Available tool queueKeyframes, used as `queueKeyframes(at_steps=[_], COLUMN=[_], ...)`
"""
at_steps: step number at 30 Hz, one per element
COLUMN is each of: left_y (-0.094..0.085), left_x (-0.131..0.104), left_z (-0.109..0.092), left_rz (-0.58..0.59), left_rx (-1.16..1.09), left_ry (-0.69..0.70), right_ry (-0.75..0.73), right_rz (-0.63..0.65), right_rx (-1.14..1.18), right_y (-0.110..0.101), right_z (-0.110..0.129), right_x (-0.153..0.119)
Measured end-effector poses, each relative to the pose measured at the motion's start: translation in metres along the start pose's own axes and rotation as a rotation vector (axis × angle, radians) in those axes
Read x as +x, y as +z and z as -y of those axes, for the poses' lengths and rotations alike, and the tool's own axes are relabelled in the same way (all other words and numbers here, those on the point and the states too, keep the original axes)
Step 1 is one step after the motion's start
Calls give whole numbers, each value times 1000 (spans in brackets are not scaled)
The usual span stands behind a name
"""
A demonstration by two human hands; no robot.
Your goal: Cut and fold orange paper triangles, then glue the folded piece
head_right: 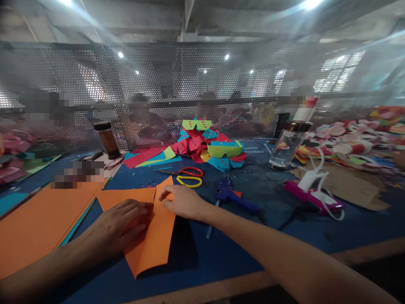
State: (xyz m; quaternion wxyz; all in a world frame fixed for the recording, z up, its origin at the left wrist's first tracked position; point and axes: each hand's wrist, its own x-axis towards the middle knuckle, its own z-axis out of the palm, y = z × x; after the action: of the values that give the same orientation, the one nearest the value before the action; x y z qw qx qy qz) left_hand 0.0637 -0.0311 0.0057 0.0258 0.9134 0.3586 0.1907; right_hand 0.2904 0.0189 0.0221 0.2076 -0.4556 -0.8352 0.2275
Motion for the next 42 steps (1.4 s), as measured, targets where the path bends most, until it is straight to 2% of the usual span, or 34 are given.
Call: queueKeyframes(at_steps=[7, 24, 35, 42], left_y=[-1, -2, 1, 1], left_x=[0, 1, -1, -2], left_z=[-1, -3, 1, -1], left_rz=[-5, 58, 17, 32], left_rx=[-46, -15, -61, -67], left_ry=[9, -15, 24, 8], right_ry=[-17, 56, 24, 3], right_rz=[-51, -1, -45, 45], right_rx=[13, -33, 12, 29], right_y=[4, 5, 4, -2], right_z=[-7, 0, -6, 0], right_x=[5, 0, 4, 0])
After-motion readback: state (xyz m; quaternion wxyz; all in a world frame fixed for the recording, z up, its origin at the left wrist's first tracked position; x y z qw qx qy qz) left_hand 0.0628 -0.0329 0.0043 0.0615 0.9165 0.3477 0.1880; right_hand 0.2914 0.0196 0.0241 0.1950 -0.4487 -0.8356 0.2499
